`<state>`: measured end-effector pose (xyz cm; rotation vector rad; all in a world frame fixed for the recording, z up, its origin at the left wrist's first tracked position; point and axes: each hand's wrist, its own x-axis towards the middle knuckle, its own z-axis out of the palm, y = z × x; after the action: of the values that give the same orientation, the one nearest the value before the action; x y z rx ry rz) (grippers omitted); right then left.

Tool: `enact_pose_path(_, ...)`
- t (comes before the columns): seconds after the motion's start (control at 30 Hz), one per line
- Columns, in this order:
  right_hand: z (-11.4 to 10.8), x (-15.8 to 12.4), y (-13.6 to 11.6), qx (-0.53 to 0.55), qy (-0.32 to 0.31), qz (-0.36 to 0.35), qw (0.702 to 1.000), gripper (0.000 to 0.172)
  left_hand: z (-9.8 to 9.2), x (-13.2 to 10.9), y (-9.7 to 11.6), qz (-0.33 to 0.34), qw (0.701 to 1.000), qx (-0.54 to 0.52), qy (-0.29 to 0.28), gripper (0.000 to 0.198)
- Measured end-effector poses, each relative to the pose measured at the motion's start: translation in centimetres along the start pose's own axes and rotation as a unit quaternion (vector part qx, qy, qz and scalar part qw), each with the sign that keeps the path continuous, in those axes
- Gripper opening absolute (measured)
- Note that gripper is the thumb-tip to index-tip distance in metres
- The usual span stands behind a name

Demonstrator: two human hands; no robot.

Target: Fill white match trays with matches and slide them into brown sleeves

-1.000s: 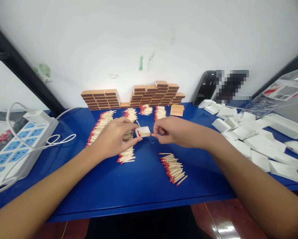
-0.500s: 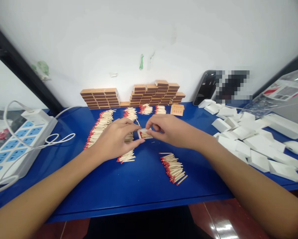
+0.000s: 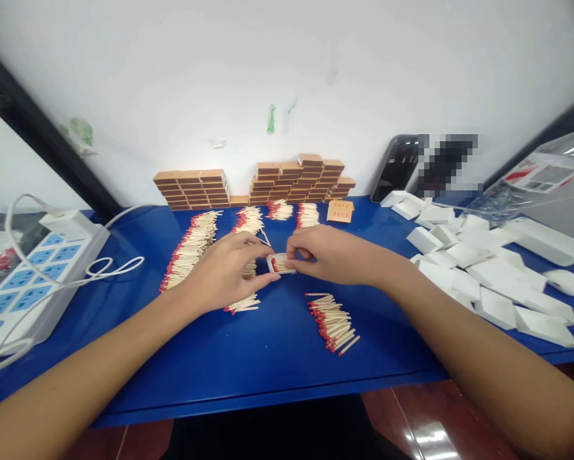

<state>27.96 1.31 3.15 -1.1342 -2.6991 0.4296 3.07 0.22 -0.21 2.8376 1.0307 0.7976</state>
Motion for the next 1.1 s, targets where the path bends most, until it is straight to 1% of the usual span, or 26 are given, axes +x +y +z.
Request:
enact_pose_path(0.2, 0.2, 0.0, -0.2, 0.005, -0.023, 0.009, 1.0, 0.011, 0.0, 0.0, 0.2, 0.016, 0.999, -0.009, -0.031, 0.033)
enact_pose_path(0.33, 0.8, 0.2, -0.6, -0.005, -0.012, 0.012, 1.0, 0.016, -0.1, 0.0, 0.3, 0.025, 0.999, -0.021, -0.037, 0.025)
enact_pose_path(0.4, 0.8, 0.1, -0.6, -0.006, -0.006, 0.007, 1.0, 0.016, -0.1, 0.1, 0.4, 0.02, 0.999, -0.024, -0.037, 0.027)
enact_pose_path(0.5, 0.2, -0.1, -0.4, 0.002, -0.004, -0.001, 1.0, 0.013, -0.2, 0.1, 0.5, 0.021, 0.999, -0.02, -0.036, 0.03)
enact_pose_path(0.6, -0.2, -0.3, -0.3, 0.017, -0.024, 0.004, 1.0, 0.007, -0.2, 0.2, 0.5, 0.029, 0.999, -0.019, -0.042, 0.026)
enact_pose_path(0.7, 0.0, -0.2, -0.3, 0.037, -0.049, 0.011, 0.998, 0.009, -0.2, 0.2, 0.6, 0.028, 0.998, -0.02, -0.044, 0.022)
enact_pose_path(0.83, 0.2, -0.1, -0.2, 0.049, -0.055, 0.015, 0.997, 0.011, 0.0, 0.1, 0.4, 0.029, 0.999, -0.017, -0.039, 0.026)
enact_pose_path(0.97, -0.4, -0.4, 0.0, 0.058, -0.07, 0.035, 0.995, 0.007, 0.0, 0.1, 0.3, 0.026, 0.999, -0.019, -0.04, 0.027)
enact_pose_path(1.1, -0.7, -0.5, 0.0, 0.064, -0.095, 0.049, 0.992, 0.01, -0.1, 0.2, 0.3, 0.023, 0.998, -0.029, -0.052, 0.021)
